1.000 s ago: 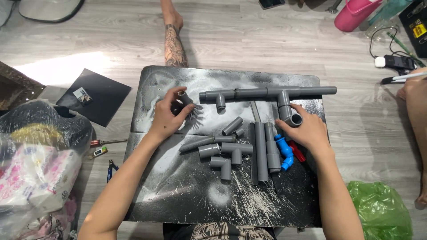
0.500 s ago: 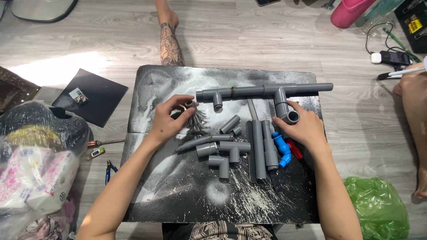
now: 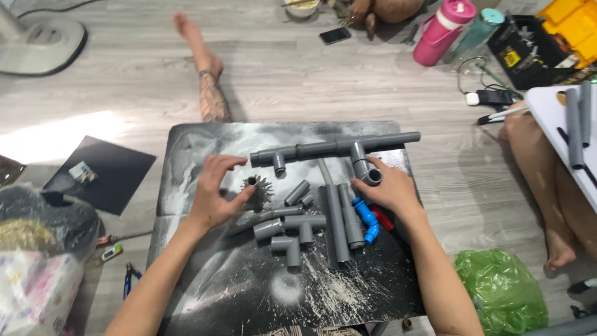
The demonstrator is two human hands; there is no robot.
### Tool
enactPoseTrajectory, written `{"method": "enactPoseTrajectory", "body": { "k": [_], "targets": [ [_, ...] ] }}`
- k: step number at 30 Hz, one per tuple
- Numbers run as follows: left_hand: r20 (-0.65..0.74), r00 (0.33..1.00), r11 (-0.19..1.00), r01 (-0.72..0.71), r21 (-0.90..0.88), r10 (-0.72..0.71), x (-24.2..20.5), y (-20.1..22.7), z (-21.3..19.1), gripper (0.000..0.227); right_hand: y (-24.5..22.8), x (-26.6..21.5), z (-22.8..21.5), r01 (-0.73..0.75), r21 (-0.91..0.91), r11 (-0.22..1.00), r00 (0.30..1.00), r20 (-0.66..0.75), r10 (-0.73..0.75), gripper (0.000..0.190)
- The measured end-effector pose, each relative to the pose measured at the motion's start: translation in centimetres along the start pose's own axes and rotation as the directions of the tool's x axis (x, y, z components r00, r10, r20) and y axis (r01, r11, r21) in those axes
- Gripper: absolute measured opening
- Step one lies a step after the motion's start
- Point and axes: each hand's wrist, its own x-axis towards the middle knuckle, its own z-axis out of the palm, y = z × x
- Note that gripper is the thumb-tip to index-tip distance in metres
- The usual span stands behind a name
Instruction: Rearranging and organizing various PVC pipe fittings and components on a workspace, including testing fit between pieces.
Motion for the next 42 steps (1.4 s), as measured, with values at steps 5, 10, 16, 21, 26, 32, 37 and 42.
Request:
{"method": "enactPoseTrajectory", "body": {
  "k": [5, 10, 16, 21, 26, 32, 37, 42],
  "targets": [
    [-0.077, 0.939, 0.935, -0.322, 0.151, 0.336, -2.2, -3.0, 2.6, 0.021, 0.0, -0.6, -0.4, 0.009, 0.036, 0.999, 1.0, -0.012, -0.008, 0.078],
    [0.134, 0.844, 0.824, -0.536, 0.183, 0.519, -3.3, 1.6, 4.7, 0.015, 0.0, -0.6, -0.6, 0.025, 0.034, 0.999, 1.0, -0.006, -0.025, 0.078],
    [0.716, 0.58, 0.853, -0.52, -0.043, 0.389, -3.6, 6.8, 4.8, 0.077, 0.5, -1.0, -0.1, 0.16, 0.022, 0.987, 0.981, -0.113, -0.156, 0.083],
    [0.609, 0.644, 0.753, -0.648, 0.114, 0.462, -4.0, 5.4, 6.7, 0.049, 0.3, -0.5, -0.3, 0.058, -0.015, 0.998, 0.998, -0.022, -0.059, 0.078],
    [0.606, 0.649, 0.755, -0.645, 0.118, 0.46, -4.4, 5.2, 6.6, 0.063, 0.1, -0.9, -0.5, 0.062, 0.006, 0.998, 0.997, -0.049, -0.062, 0.076],
    [0.451, 0.794, 0.884, -0.467, 0.024, 0.407, -2.7, 4.9, 4.9, 0.067, 0.2, -0.6, -0.4, 0.087, 0.013, 0.996, 0.995, -0.04, -0.086, 0.076],
    [0.439, 0.827, 0.9, -0.428, 0.087, 0.351, -1.8, 4.8, 3.4, 0.064, -0.3, -1.1, -1.0, 0.101, 0.023, 0.995, 0.993, -0.058, -0.099, 0.076],
    [0.549, 0.762, 0.897, -0.438, 0.049, 0.342, -1.9, 4.2, 3.0, 0.072, -0.5, -1.2, -1.2, 0.093, 0.037, 0.995, 0.995, -0.045, -0.092, 0.077]
  ]
}}
